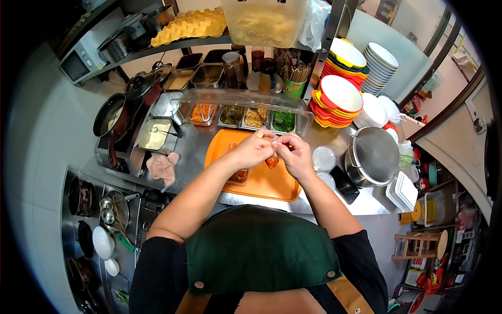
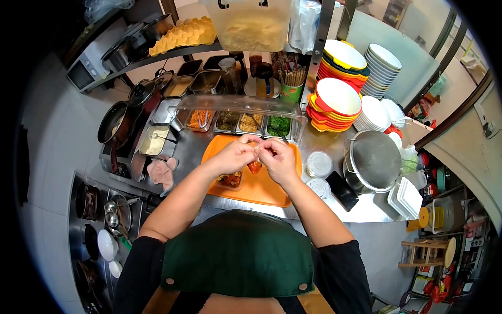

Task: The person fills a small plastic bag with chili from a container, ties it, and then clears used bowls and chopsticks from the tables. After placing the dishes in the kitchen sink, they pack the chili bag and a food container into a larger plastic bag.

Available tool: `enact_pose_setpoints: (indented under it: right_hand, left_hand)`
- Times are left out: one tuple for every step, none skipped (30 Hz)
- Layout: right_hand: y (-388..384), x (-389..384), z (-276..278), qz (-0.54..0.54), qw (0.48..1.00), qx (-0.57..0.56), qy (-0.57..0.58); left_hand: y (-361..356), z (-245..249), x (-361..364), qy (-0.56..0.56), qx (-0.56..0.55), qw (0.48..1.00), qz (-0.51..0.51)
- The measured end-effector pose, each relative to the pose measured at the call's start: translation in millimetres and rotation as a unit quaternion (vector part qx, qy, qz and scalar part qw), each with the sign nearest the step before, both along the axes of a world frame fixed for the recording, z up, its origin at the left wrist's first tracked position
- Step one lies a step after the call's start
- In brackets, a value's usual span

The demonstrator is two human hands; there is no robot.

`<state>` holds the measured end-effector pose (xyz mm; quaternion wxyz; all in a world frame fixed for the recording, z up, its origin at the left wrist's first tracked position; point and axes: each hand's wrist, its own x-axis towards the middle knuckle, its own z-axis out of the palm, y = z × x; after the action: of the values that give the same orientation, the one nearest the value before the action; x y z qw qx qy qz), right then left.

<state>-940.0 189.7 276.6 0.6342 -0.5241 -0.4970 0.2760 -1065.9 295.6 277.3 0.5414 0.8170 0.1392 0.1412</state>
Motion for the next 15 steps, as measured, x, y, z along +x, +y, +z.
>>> enact_pose_setpoints:
  right_hand:
    - [-0.7,2.1,-6.9,-0.010,1.000,-0.011,-0.013]
    - [-0.7,4.7,-10.7,-0.019,0.999,-0.022,-0.027]
    - [-0.4,8.7,-10.7,-0.017,0.999,-0.021,-0.028]
    - [-0.7,13.7,-10.3,-0.025,0.998,-0.044,-0.024]
    - [-1.8,19.5,-10.8,-0.033,0.997,-0.066,-0.020]
    - [1.3,28.7,-24.0,-0.027,0.996,-0.074,-0.029]
    - [1.9,35.0,-34.7,-0.025,0.997,-0.071,-0.031]
    - [0.5,36.5,-36.1,-0.025,0.995,-0.071,-0.063]
    - [-1.2,37.2,-36.9,-0.023,0.993,-0.072,-0.096]
    - [-3.2,37.0,-36.8,-0.016,0.994,-0.087,-0.071]
    - [-3.7,35.9,-32.6,-0.010,0.993,-0.088,-0.073]
    - [-3.4,35.4,-29.1,-0.001,0.997,-0.073,-0.036]
    - [-2.7,36.1,-27.8,0.008,0.998,-0.058,0.001]
    - [-2.9,37.7,-29.0,0.011,0.998,-0.057,0.001]
    - [-3.5,40.0,-30.6,-0.008,0.998,-0.035,-0.054]
  left_hand:
    - [0.8,-6.7,2.4,-0.002,0.001,1.000,0.000]
    - [1.0,-11.5,4.4,0.012,0.002,1.000,0.010]
    - [0.5,-15.7,5.9,0.025,0.003,0.999,0.021]
    - [-3.5,-20.3,7.0,0.005,0.062,0.995,0.077]
    - [-6.0,-23.5,5.6,0.004,0.063,0.995,0.079]
    - [-6.3,-27.5,4.6,-0.005,0.072,0.990,0.125]
    - [-6.0,-32.9,5.5,-0.016,0.081,0.982,0.171]
    - [-7.5,-37.4,9.6,-0.063,0.103,0.975,0.187]
    - [-8.2,-41.8,13.7,-0.065,0.103,0.974,0.191]
    - [-9.9,-46.6,17.9,-0.076,0.140,0.970,0.181]
    - [-12.3,-47.8,22.0,-0.086,0.177,0.965,0.172]
    - [-13.7,-50.0,26.9,-0.088,0.126,0.973,0.174]
    - [-13.4,-53.6,30.3,-0.088,0.127,0.972,0.178]
    - [-13.9,-55.8,33.3,-0.090,0.044,0.983,0.155]
    - [-14.7,-57.9,35.4,-0.092,-0.040,0.986,0.130]
